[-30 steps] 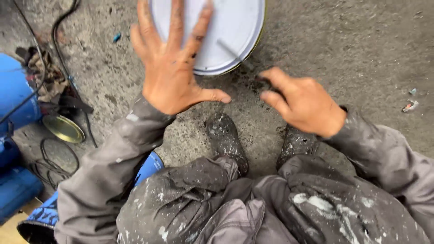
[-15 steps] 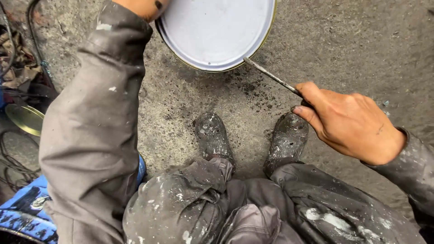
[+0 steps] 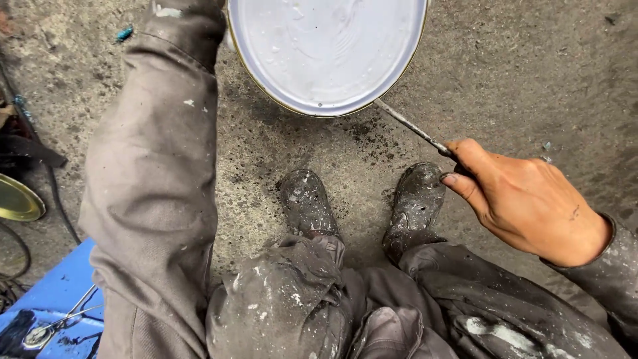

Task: Opening a paint can with a screwdriver and mixing the contents into a barrel using a power drill.

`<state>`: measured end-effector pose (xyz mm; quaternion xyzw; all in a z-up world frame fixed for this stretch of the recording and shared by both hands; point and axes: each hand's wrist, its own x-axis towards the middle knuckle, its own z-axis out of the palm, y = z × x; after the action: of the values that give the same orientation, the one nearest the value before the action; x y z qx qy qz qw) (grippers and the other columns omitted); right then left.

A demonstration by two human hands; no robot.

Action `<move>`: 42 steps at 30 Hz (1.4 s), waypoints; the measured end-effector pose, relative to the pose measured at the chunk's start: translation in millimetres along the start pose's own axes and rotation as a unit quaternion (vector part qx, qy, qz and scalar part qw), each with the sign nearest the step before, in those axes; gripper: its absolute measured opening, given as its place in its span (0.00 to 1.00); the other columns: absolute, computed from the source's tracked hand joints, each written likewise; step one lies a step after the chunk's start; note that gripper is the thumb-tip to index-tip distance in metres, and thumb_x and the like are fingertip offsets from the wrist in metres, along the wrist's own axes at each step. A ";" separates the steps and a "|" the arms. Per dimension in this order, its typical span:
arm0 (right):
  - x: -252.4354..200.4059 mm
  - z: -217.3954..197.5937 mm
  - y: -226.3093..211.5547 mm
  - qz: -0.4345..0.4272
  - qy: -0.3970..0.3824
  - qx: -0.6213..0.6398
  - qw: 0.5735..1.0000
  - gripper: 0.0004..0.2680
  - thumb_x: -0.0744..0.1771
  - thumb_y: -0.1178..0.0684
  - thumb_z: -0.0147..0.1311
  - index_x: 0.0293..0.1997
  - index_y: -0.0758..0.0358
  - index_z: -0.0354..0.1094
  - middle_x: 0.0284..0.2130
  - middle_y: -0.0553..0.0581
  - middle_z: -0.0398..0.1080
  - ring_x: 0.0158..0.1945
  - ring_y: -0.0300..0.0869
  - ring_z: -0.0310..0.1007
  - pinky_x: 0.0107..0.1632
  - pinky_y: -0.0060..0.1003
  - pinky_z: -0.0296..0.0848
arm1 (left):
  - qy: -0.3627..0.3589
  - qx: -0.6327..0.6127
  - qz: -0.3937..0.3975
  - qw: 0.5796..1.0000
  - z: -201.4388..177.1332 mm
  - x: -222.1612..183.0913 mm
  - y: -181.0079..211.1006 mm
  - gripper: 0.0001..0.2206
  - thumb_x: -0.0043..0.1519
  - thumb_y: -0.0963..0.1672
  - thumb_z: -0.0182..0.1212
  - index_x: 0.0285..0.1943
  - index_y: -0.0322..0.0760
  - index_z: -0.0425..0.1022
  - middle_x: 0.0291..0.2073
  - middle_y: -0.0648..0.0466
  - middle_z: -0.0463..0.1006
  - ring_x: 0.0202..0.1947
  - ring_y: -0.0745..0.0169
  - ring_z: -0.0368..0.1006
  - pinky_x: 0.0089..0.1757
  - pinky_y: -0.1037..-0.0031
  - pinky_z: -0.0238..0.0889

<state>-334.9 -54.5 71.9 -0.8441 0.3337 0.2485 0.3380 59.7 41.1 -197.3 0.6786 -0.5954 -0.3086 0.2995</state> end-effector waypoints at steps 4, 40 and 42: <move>-1.4 3.8 -5.4 0.018 -0.022 0.041 0.999 0.12 0.68 0.46 0.54 0.49 0.61 0.59 0.19 0.67 0.69 0.23 0.66 0.69 0.24 0.57 0.64 | 0.001 -0.037 -0.006 0.999 24.4 -48.5 -14.4 0.18 0.76 0.51 0.54 0.54 0.32 0.79 0.33 0.44 0.82 0.29 0.55 0.80 0.32 0.67 0.73; 98.6 152.7 72.2 -0.160 0.189 0.161 0.955 0.11 0.69 0.50 0.59 0.49 0.65 0.63 0.24 0.65 0.71 0.27 0.61 0.73 0.30 0.53 0.70 | 0.045 -0.248 -0.060 0.966 -25.3 10.7 17.3 0.20 0.77 0.50 0.45 0.59 0.29 0.75 0.41 0.47 0.84 0.35 0.58 0.83 0.37 0.72 0.79; 90.0 136.9 71.0 -0.163 0.184 0.170 0.954 0.11 0.69 0.50 0.59 0.49 0.65 0.62 0.26 0.65 0.72 0.29 0.62 0.74 0.32 0.53 0.71 | 0.047 -0.259 -0.054 0.963 -20.7 11.1 7.1 0.20 0.77 0.50 0.44 0.60 0.29 0.75 0.41 0.47 0.84 0.35 0.58 0.84 0.37 0.72 0.80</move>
<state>-354.5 -28.1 -103.6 -0.8481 0.2852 -0.0306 0.4455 72.5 30.2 -179.4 0.6228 -0.4426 -0.4359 0.4757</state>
